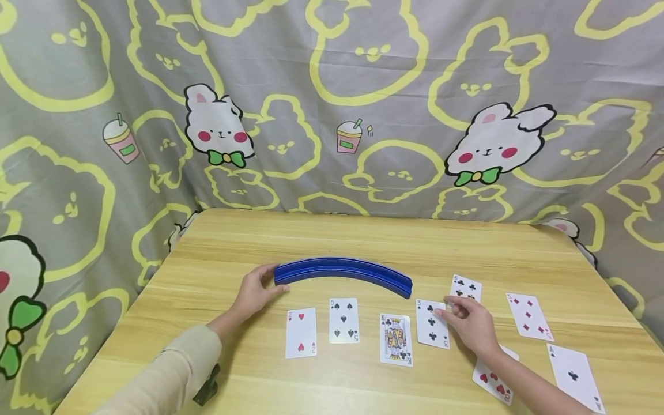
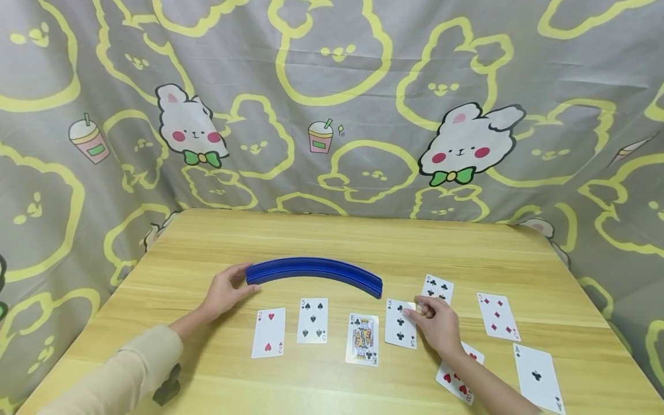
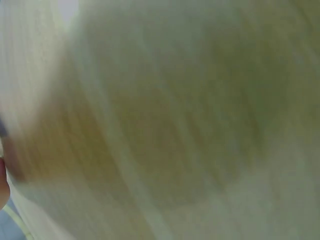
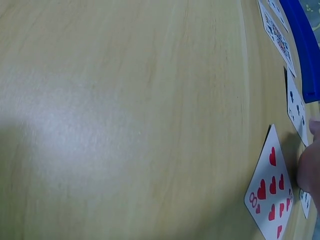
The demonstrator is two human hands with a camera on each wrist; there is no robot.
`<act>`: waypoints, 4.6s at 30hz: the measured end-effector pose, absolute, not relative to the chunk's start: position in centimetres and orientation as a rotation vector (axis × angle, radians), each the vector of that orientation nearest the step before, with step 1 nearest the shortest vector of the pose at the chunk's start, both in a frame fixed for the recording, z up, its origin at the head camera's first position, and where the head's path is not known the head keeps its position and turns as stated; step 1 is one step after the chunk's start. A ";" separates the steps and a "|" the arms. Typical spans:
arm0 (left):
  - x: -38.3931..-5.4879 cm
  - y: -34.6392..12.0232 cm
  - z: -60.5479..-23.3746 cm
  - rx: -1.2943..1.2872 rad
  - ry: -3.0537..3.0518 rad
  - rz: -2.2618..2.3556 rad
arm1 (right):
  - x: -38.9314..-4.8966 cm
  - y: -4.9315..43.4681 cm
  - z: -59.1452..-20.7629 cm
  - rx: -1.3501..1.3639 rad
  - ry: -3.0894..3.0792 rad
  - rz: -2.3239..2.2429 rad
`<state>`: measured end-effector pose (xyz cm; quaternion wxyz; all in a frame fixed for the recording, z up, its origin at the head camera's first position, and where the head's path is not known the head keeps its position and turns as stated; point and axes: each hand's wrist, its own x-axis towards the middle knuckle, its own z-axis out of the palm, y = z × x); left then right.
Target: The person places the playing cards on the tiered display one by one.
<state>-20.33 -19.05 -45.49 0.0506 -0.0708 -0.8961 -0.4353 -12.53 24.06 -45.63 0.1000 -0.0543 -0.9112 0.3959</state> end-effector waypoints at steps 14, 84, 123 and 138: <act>-20.5 -18.8 -45.9 -0.111 -2.687 -1.405 | -12.8 23.5 -45.3 -0.215 -2.756 1.074; -20.8 -19.3 -45.5 -0.165 -2.750 -1.344 | -14.8 23.0 -41.9 -0.023 -2.427 1.490; -20.6 -19.3 -45.3 -0.173 -2.745 -1.355 | -17.2 12.7 -38.2 0.175 -2.290 1.751; -20.7 -19.3 -45.4 -0.154 -2.761 -1.349 | -18.7 9.7 -40.3 0.191 -2.281 1.825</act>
